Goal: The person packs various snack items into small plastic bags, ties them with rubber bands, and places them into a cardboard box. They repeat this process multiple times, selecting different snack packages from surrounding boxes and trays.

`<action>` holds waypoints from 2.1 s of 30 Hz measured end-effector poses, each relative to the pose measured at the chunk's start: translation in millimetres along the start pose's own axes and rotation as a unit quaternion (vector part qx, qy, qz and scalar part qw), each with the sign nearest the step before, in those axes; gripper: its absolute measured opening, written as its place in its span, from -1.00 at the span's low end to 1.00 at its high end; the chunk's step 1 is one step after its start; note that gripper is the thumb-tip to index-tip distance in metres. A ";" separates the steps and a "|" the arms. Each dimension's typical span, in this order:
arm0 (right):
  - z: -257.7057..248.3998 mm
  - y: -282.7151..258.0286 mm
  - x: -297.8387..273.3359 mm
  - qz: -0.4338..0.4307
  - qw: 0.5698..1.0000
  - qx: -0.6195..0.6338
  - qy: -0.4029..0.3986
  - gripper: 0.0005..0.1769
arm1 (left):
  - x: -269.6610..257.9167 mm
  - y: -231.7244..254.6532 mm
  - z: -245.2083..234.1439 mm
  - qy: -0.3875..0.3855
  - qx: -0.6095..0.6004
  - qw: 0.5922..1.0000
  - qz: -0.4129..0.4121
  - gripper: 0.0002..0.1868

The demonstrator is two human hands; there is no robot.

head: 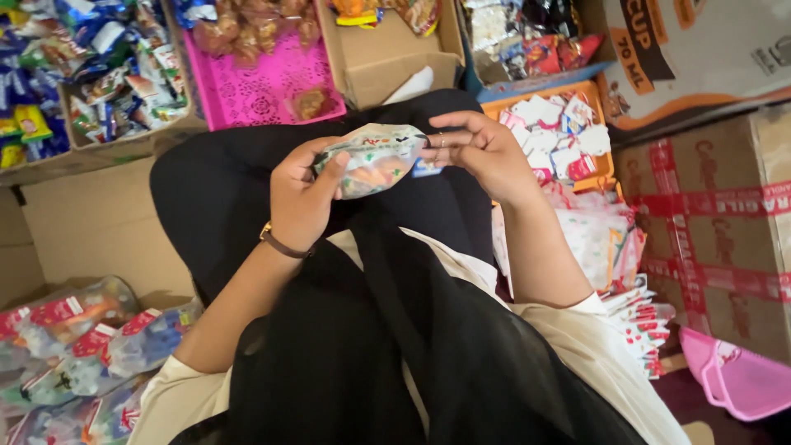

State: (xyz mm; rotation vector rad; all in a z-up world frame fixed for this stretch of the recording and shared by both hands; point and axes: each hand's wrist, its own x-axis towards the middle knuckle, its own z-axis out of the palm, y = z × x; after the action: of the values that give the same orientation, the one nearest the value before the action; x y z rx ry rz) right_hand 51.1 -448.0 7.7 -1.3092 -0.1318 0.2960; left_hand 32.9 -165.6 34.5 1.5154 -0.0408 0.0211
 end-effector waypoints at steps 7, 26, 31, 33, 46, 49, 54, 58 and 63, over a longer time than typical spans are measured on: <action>28.7 -15.9 6.4 -0.087 0.946 -0.295 0.103 -0.69 | -2.9 -2.5 -9.3 0.024 -0.012 1.000 -0.006 -0.72; 21.4 -15.7 3.2 -0.141 0.978 -0.126 0.092 -0.84 | 0.5 -17.5 -45.3 -0.046 0.261 0.949 0.169 -0.77; -0.5 -12.8 5.3 -0.163 0.975 -0.056 0.144 -0.85 | -5.9 -16.8 -49.6 -0.132 0.449 0.858 0.214 -0.83; -18.4 -7.5 8.3 -0.200 0.956 -0.027 0.213 -0.77 | -10.6 -10.4 -47.5 -0.214 0.456 0.850 0.154 -0.81; -87.3 -10.6 3.3 -0.190 0.921 -0.004 0.340 -0.76 | -22.0 1.0 -55.1 -0.337 0.422 0.842 0.013 -0.72; -85.6 -17.8 -0.6 -0.186 0.922 0.007 0.338 -0.78 | -20.0 6.3 -55.6 -0.323 0.386 0.864 0.010 -0.70; -57.6 -62.5 -16.4 -0.225 0.936 -0.064 0.262 -0.76 | -15.4 30.4 -55.9 -0.226 0.347 0.910 0.021 -0.53; -0.9 -97.3 -29.7 -0.254 0.942 -0.122 0.182 -0.67 | -15.2 68.4 -36.5 -0.232 0.186 0.954 0.038 -0.52; 78.4 -121.2 -39.7 -0.325 0.891 -0.318 0.000 -0.81 | -7.4 82.7 5.4 -0.355 -0.024 0.932 0.065 -0.39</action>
State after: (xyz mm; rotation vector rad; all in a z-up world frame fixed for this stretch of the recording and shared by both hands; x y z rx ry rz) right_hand 9.7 -414.1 147.5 -1.8214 -0.6990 -0.3580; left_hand 22.2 -166.3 117.0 1.4011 -0.7154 -0.4212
